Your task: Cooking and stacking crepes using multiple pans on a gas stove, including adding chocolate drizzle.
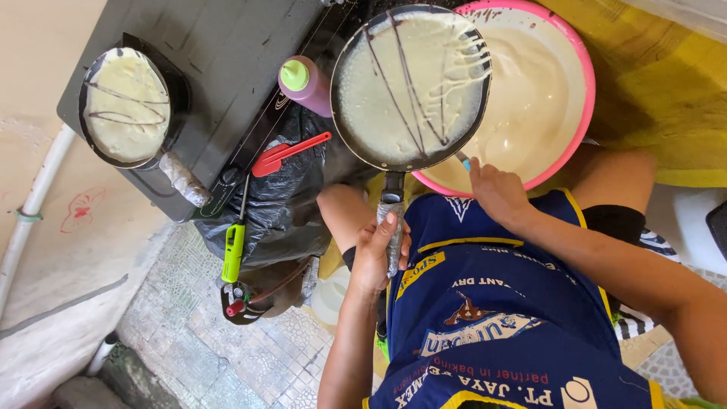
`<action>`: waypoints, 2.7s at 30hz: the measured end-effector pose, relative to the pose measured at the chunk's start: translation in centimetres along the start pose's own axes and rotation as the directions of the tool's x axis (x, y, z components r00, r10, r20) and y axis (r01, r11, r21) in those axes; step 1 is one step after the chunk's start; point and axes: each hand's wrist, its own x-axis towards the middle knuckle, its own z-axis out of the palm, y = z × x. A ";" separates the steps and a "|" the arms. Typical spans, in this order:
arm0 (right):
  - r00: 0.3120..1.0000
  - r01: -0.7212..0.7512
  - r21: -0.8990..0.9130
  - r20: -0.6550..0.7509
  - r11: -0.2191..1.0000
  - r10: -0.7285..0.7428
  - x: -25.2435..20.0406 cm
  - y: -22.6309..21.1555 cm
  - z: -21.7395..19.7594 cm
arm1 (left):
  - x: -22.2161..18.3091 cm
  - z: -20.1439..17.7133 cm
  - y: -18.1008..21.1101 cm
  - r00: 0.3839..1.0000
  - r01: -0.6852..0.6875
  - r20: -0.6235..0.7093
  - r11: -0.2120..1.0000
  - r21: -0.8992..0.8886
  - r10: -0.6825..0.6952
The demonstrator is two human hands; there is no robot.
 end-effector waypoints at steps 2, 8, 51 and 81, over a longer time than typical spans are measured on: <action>0.994 0.046 0.038 0.097 0.998 -0.049 -2.7 1.1 -0.6 | 0.1 0.0 -0.2 1.000 -0.002 0.004 1.000 0.002 0.002; 0.988 0.147 -0.287 0.092 0.947 -0.126 -9.1 6.0 -4.4 | 0.3 0.3 -0.2 1.000 0.012 0.011 1.000 0.003 -0.012; 0.548 -0.425 -0.123 0.754 0.897 0.363 -0.4 12.4 -12.5 | -1.1 0.2 3.0 0.992 0.103 0.072 0.994 0.047 -0.106; 0.745 -0.444 -0.052 0.533 0.895 0.401 -6.3 12.3 -10.4 | -1.6 -0.5 3.4 0.994 0.101 0.043 0.994 0.048 -0.103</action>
